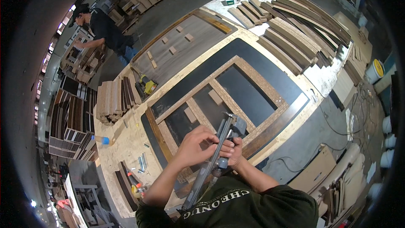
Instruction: Assembling and stapling small wood frames on a workbench in a furniture factory.
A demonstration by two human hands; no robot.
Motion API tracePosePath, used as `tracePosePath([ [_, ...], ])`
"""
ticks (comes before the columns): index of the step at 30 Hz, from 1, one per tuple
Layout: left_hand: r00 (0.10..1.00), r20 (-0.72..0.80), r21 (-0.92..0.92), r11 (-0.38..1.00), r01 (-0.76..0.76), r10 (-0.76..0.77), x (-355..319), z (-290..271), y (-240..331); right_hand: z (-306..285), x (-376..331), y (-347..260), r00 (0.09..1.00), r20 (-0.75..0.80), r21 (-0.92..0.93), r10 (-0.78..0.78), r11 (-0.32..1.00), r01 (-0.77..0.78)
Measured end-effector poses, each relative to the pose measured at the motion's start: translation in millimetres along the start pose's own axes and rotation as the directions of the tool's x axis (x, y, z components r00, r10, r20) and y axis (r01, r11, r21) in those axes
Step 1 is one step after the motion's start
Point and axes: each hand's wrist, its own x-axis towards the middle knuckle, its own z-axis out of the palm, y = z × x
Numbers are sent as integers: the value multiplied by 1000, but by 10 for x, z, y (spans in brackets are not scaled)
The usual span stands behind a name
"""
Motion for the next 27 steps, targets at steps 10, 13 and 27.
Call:
tracePosePath([
  [10, 985, -132, -59, 993, 106, -113, 65, 158, -68, 91, 51, 32, 1000, -9, -61, 5, 998, -6],
  [13, 965, -207, -60, 986, 153, -162, 64, 164, -34, 114, 64, 38, 1000, -7, -74, 1, 997, -2],
  [27, 959, -110, 139, 951, 276, -262, -359, -17, 327, 97, 76, 46, 1000, -28, -87, 5, 996, -8],
])
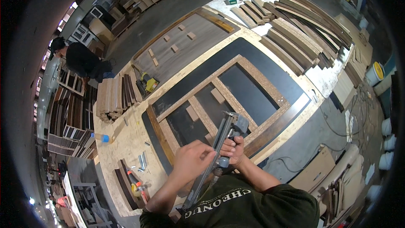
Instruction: Assembling and stapling small wood frames on a workbench in a furniture factory.
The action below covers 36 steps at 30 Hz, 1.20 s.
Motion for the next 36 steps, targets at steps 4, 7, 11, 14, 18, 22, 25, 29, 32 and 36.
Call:
tracePosePath([
  [4, 998, -65, 65, 998, -8, 12, 3, 73, 15, -4, 9, 13, 1000, -7, -13, 2, 1000, -3],
  [7, 994, -61, 189, 979, -81, 94, -3, 78, 55, -14, 11, 8, 1000, -3, -28, 0, 1000, 0],
  [11, 997, -59, 128, 991, -35, 43, -68, -3, 150, -22, -20, -17, 1000, -1, 26, -29, 999, 29],
  [14, 994, -90, 15, 998, 65, -63, -189, -104, 119, 47, 4, -8, 998, -46, 87, -52, 995, 56],
  [18, 986, -131, -152, 985, 78, -99, -392, -231, -46, -7, -16, -66, 990, -50, 193, -131, 971, 138],
  [22, 973, -165, -293, 950, 109, -163, -648, -294, -197, -94, -52, -148, 966, -109, 233, -235, 938, 255],
  [25, 971, -164, -587, 809, 45, -173, -857, -300, -271, 10, -3, -98, 954, -141, 251, -264, 923, 292],
  [29, 961, -268, -700, 700, -142, -73, -971, -138, -267, -33, -37, -164, 963, -114, 242, -243, 934, 264],
  [32, 937, -336, -752, 627, -205, -97, -1047, 27, -235, 74, 28, -86, 946, -210, 35, -247, 965, 260],
  [36, 903, -411, -734, 633, -245, -126, -1190, 177, -338, 58, 53, -69, 966, -203, 80, -160, 981, 179],
])
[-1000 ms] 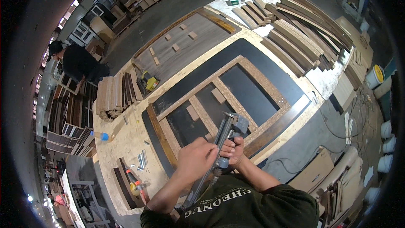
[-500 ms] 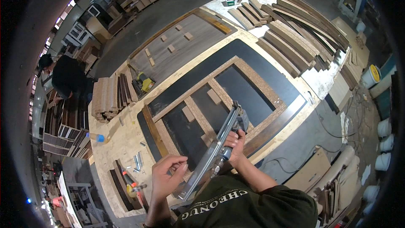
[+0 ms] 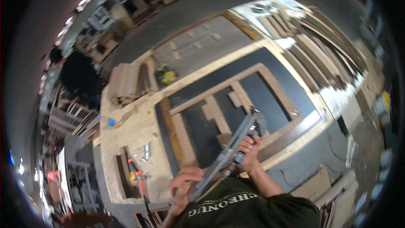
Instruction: Assembling and stapling small wood frames on a workbench in a furniture factory.
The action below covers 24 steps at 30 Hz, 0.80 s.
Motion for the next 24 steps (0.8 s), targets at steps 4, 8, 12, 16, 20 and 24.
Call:
tracePosePath([
  [4, 985, -151, -21, 996, -87, 82, -42, -58, -111, 32, -7, 50, 996, -13, -26, -84, 996, 84],
  [8, 978, -128, 46, 986, -158, 163, 57, 109, -161, -22, -52, 140, 999, -16, -215, 38, 976, -40],
  [12, 960, -208, 50, 982, -180, 186, 26, 31, -196, -65, 39, 247, 992, 10, -241, 129, 963, -123],
  [16, 932, -340, 110, 989, -94, 126, -43, -67, -102, 115, 105, 339, 991, -20, -332, 135, 934, -134],
  [20, 887, -427, 49, 984, -173, 178, -163, -238, -351, 194, 121, 420, 981, -68, -475, 184, 858, -194],
  [24, 843, -509, -381, 924, -41, -172, -28, -76, -112, 198, 3, 883, 935, -297, -637, 194, 689, -345],
])
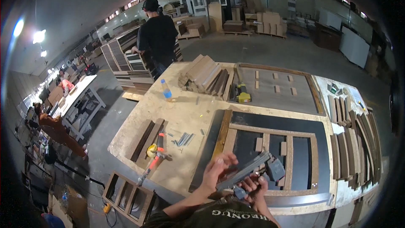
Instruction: Assembling and stapling small wood frames on a workbench in a furniture factory.
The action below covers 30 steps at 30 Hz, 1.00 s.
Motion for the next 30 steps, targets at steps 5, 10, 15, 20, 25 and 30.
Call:
tracePosePath([
  [5, 964, 260, 26, 999, 42, -47, 130, -87, 60, 11, 92, 28, 1000, -12, 98, 15, 995, -14],
  [10, 937, 302, 189, 974, 123, -177, 77, -277, -16, -25, -5, 62, 998, -25, 70, 60, 996, -58],
  [15, 988, 144, 511, 850, -129, 63, -116, -453, -65, 102, -148, 81, 987, -144, -245, 74, 963, -108],
  [20, 937, 217, 700, 626, -344, 273, -542, -277, 2, 85, -416, 25, 978, -94, -333, 184, 920, -205],
  [25, 979, 202, 968, 160, -196, -26, -614, 307, -253, -45, -613, -276, 945, -85, -913, 317, 356, -202],
  [30, 994, -17, 967, 251, 43, -105, -626, 701, -542, 45, -820, -615, 906, 108, -993, 408, -2, 119],
])
